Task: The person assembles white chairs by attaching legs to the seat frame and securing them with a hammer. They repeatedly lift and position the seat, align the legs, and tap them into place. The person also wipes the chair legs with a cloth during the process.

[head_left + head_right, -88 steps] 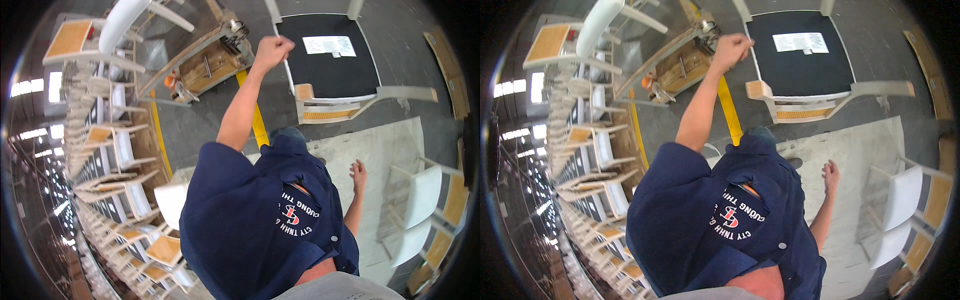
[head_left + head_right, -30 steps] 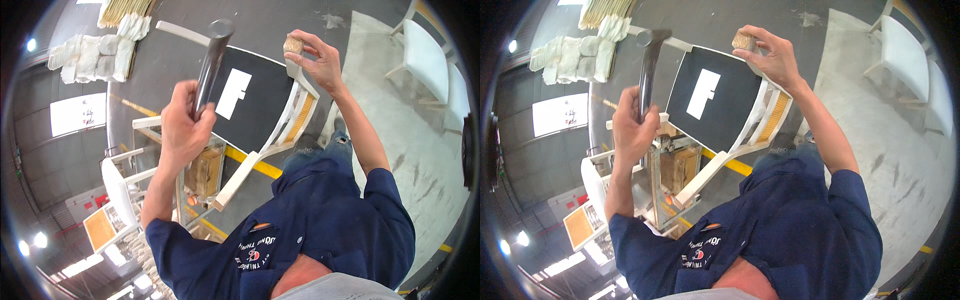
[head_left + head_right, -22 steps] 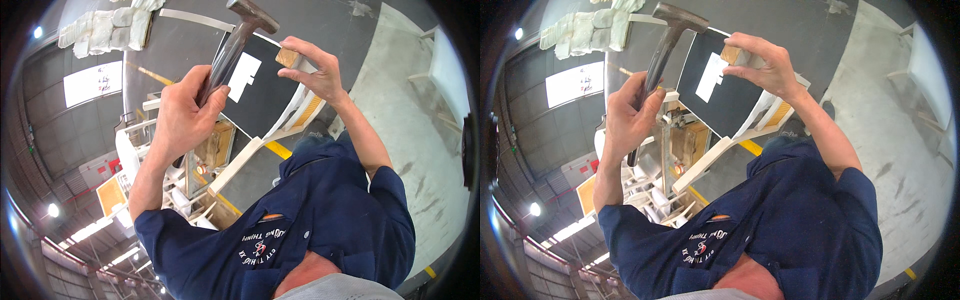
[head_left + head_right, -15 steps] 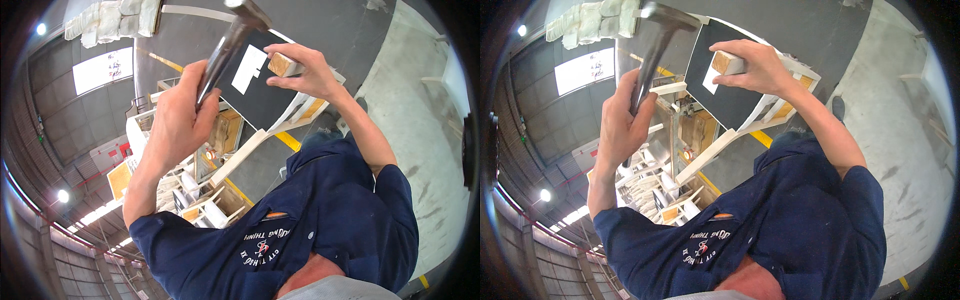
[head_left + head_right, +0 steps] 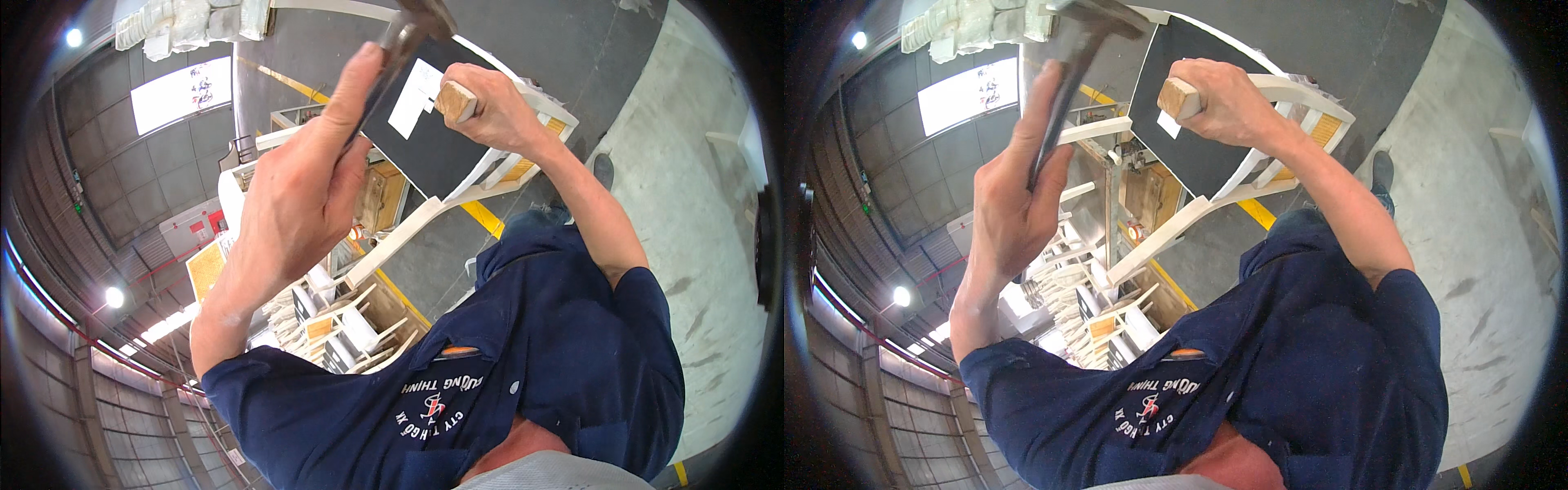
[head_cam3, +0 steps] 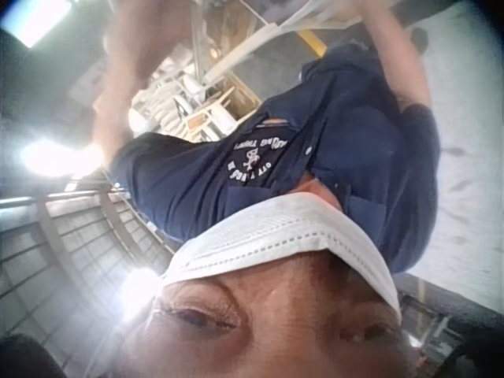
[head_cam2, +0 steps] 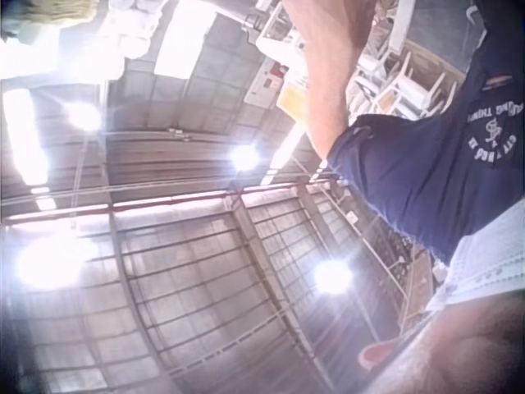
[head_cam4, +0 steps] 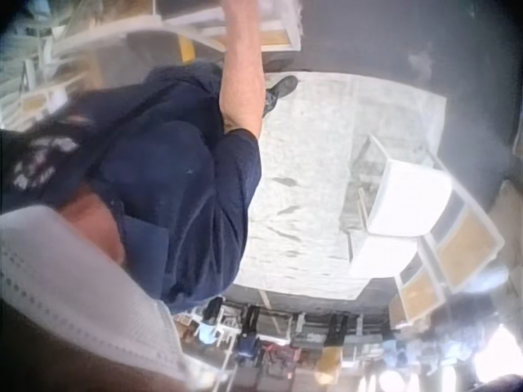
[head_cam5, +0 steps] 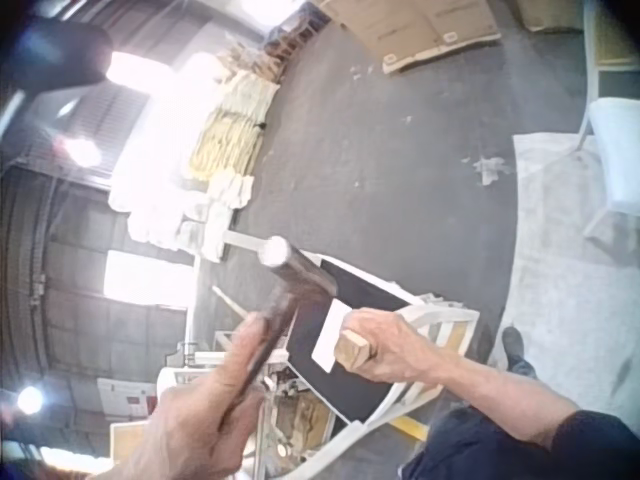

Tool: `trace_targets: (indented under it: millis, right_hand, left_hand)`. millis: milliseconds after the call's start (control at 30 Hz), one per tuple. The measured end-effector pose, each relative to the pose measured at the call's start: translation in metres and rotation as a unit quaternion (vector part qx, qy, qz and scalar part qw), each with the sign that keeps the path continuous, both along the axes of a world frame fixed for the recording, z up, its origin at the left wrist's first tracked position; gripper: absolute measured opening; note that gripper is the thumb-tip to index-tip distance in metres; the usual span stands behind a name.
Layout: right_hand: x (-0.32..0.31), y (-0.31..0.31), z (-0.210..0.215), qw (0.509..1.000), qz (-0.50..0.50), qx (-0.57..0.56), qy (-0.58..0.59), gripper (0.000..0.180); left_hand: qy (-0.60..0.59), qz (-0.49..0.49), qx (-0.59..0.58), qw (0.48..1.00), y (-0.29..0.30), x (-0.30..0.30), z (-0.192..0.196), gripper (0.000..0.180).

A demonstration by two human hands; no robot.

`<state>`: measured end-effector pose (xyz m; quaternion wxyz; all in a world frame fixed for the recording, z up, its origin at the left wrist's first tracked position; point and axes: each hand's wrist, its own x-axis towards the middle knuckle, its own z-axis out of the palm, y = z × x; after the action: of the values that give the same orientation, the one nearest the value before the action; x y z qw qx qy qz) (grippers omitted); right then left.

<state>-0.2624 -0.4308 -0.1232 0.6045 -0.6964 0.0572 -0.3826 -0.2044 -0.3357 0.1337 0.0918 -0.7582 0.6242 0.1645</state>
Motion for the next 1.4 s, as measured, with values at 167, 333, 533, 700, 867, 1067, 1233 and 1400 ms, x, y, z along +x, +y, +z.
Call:
trace_targets:
  millis: [167, 333, 533, 700, 867, 1067, 1233, 1400]
  right_hand:
    - [-0.005, 0.007, 0.01, 0.999, -0.003, 0.033, -0.002, 0.029]
    - [-0.002, 0.001, 0.006, 0.999, 0.015, 0.026, 0.033, 0.028]
    - [-0.003, -0.001, 0.002, 1.0, -0.001, 0.015, 0.009, 0.029]
    - [-0.009, 0.002, 0.004, 1.0, -0.01, 0.014, -0.014, 0.029]
    - [-0.003, -0.001, 0.0, 0.999, 0.001, -0.008, 0.035, 0.028]
    - [-0.004, 0.003, 0.008, 0.996, -0.089, -0.026, -0.008, 0.031]
    - [-0.025, 0.008, 0.021, 0.97, -0.194, -0.146, -0.005, 0.053]
    - [-0.029, 0.014, 0.031, 0.952, -0.237, -0.196, 0.003, 0.049]
  left_hand:
    - [0.009, 0.06, 0.089, 0.994, -0.01, -0.006, 0.011, 0.064]
    - [0.042, 0.08, -0.037, 0.995, -0.01, -0.008, 0.006, 0.061]
    - [0.009, 0.044, -0.04, 0.998, -0.016, 0.004, 0.002, 0.065]
    - [0.054, 0.103, 0.099, 0.988, -0.017, -0.007, 0.009, 0.064]
    - [0.022, 0.085, 0.084, 0.993, -0.009, 0.001, -0.005, 0.065]
    - [0.083, 0.103, -0.122, 0.984, 0.019, 0.005, 0.0, 0.063]
    - [0.085, 0.146, -0.168, 0.971, 0.064, -0.001, 0.008, 0.064]
    - [0.137, 0.186, -0.146, 0.962, 0.091, -0.002, -0.003, 0.068]
